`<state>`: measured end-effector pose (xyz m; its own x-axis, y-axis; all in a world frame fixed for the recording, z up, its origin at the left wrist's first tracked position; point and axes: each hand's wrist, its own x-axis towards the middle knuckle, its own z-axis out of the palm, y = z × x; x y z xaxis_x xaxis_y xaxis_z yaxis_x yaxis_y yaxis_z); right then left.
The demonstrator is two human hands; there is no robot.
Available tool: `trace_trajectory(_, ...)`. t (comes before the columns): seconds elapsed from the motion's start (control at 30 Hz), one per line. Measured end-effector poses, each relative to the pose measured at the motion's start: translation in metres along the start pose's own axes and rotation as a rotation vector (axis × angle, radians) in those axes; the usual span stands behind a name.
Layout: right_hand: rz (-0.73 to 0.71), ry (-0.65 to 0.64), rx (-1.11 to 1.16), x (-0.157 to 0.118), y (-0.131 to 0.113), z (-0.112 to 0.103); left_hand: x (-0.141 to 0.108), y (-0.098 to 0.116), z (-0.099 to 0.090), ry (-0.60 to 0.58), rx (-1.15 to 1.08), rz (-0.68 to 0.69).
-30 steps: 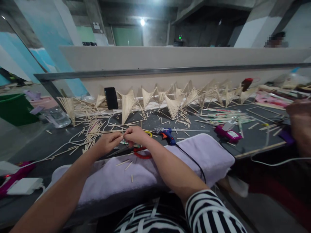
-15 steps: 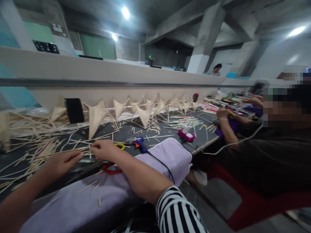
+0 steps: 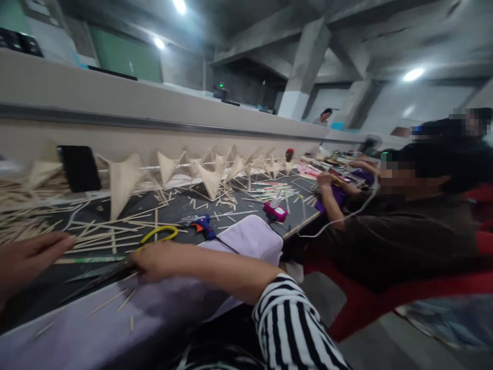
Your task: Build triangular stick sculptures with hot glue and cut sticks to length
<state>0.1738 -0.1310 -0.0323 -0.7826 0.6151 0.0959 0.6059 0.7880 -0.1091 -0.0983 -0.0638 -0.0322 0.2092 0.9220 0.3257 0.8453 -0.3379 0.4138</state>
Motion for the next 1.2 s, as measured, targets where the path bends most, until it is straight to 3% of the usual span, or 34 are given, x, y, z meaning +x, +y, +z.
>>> trace_trajectory(0.03,-0.005,-0.016,0.051,0.001,0.004,-0.002,-0.003,0.012,-0.007,-0.04,0.08,-0.059)
trace_trajectory(0.1,0.027,0.007,0.107,0.0,0.009,-0.003,-0.007,0.032,-0.019,-0.105,0.141,-0.043)
trace_trajectory(0.2,0.1,0.034,0.188,-0.007,0.015,0.0,-0.011,0.045,-0.026,-0.055,0.151,-0.028)
trace_trajectory(0.43,0.103,-0.014,0.252,-0.026,0.027,0.001,-0.017,0.033,-0.019,0.018,0.035,0.052)
trace_trajectory(0.67,0.312,-0.04,0.112,-0.001,0.015,0.007,-0.017,0.031,-0.02,0.028,0.03,0.038)
trace_trajectory(0.87,0.195,0.012,-0.056,0.0,0.01,-0.019,-0.019,0.029,-0.035,0.086,-0.006,0.006)
trace_trajectory(0.97,0.081,0.08,0.103,-0.008,0.016,-0.039,-0.02,0.024,-0.04,0.136,-0.155,-0.076)
trace_trajectory(1.03,0.102,0.153,0.28,-0.012,0.019,-0.046,-0.02,0.023,-0.041,0.154,-0.378,-0.149)
trace_trajectory(1.2,0.13,0.302,0.767,0.0,0.011,-0.029,-0.022,0.031,-0.035,0.057,-0.973,-0.227)
